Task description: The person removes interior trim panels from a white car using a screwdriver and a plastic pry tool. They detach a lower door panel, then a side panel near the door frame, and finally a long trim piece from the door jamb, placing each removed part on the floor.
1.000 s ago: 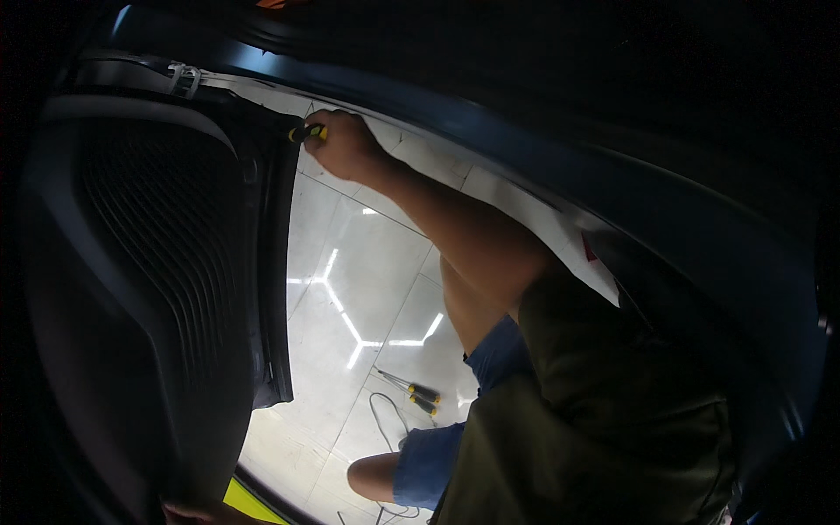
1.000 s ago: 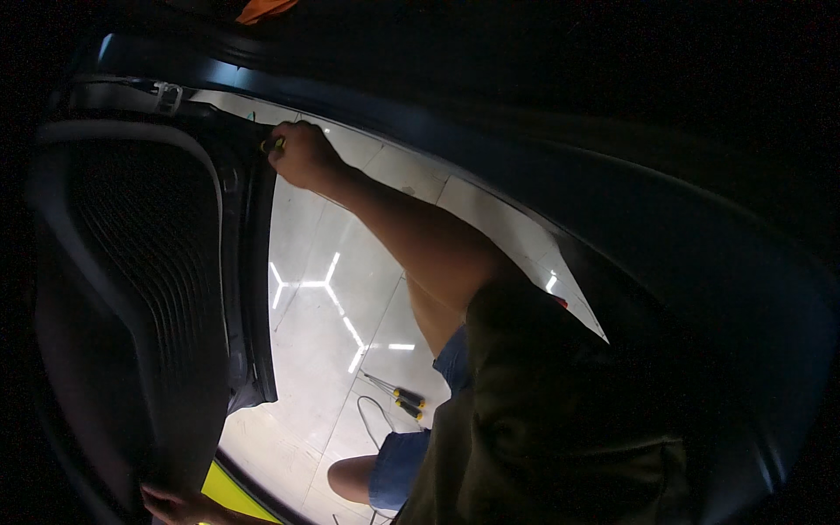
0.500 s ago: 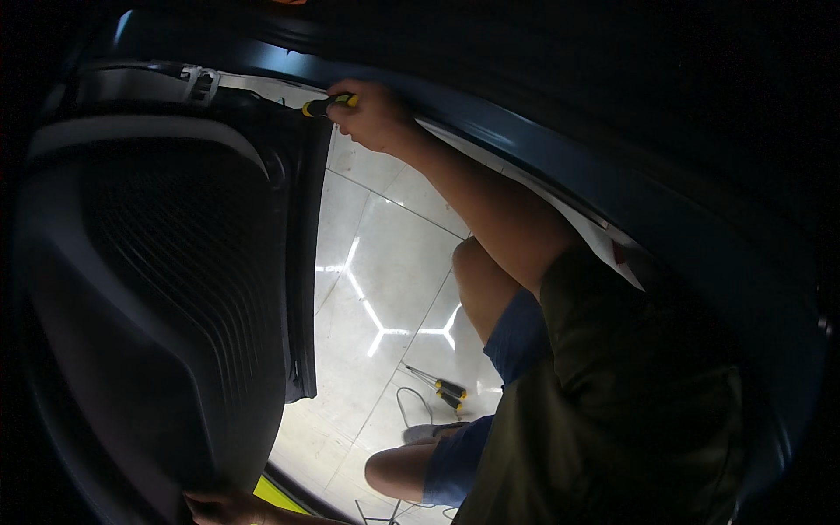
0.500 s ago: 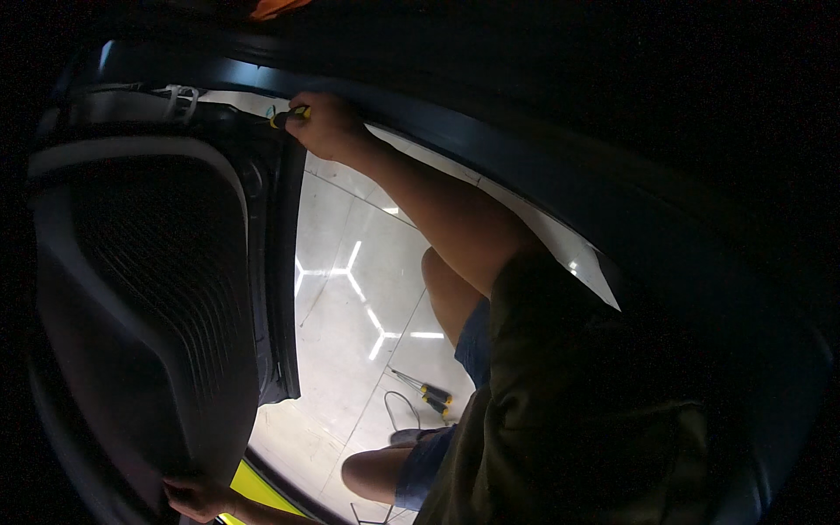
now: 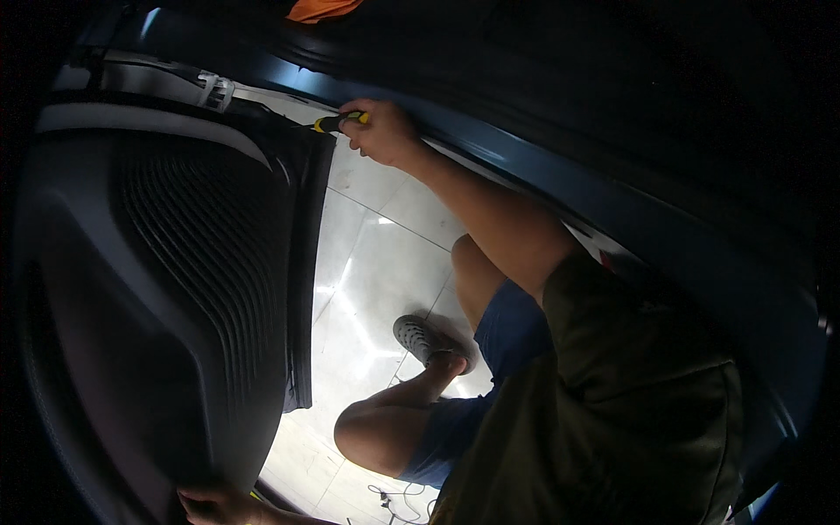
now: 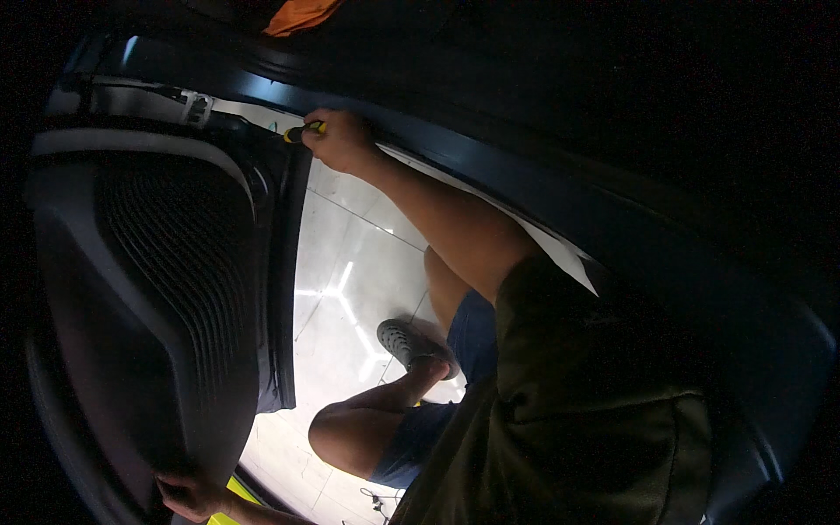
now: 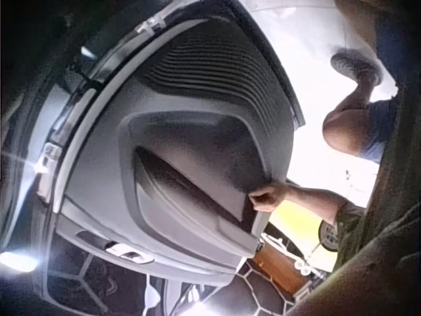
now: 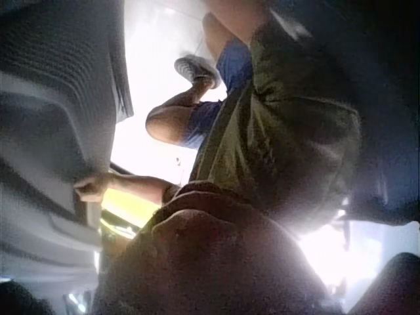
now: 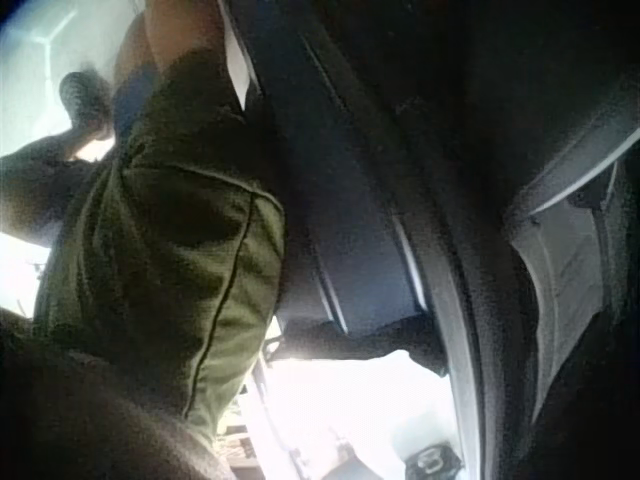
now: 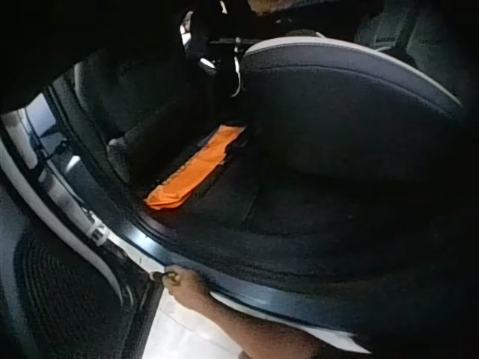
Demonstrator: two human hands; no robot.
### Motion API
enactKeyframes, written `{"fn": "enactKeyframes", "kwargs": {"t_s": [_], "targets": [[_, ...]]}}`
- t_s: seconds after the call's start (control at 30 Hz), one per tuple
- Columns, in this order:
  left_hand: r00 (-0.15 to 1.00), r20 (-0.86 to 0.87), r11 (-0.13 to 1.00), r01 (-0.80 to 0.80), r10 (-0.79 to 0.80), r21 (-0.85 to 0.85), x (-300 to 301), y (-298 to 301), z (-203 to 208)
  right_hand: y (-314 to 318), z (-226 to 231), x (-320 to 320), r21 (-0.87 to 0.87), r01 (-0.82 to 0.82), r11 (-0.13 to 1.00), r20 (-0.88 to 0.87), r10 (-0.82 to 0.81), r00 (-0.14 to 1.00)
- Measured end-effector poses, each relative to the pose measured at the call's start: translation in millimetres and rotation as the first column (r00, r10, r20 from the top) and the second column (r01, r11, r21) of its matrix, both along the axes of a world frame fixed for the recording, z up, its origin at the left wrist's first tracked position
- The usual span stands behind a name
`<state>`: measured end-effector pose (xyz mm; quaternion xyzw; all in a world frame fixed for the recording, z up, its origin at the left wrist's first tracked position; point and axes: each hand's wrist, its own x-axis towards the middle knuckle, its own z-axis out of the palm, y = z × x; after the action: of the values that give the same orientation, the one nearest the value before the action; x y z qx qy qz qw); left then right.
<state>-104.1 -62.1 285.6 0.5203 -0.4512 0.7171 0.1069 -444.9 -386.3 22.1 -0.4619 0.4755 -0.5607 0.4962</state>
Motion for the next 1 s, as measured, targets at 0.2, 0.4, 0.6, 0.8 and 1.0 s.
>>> {"fn": "enactKeyframes", "kwargs": {"t_s": [0.2,0.4,0.6,0.8,1.0], "targets": [[0.970,0.037,0.971,0.240,-0.240,0.022,-10,-26,-5,-3,2,10,0.142,0.020,0.990,0.196,-0.048,0.979],[0.966,-0.012,0.966,0.260,-0.260,-0.006,-15,-29,-2,-20,-35,41,-0.311,0.184,0.933,-0.288,-0.277,0.917],[0.971,-0.049,0.972,0.234,-0.232,0.024,-18,-30,-4,-12,-42,40,-0.093,0.042,0.995,-0.168,-0.058,0.984],[0.897,-0.211,0.922,0.377,-0.388,-0.089,-29,-40,-16,6,-26,21,0.035,-0.058,0.998,0.044,0.057,0.997],[0.517,-0.787,0.659,0.726,-0.336,0.195,-131,-69,-136,3,-16,19,0.112,-0.057,0.992,0.163,0.039,0.986]]}}
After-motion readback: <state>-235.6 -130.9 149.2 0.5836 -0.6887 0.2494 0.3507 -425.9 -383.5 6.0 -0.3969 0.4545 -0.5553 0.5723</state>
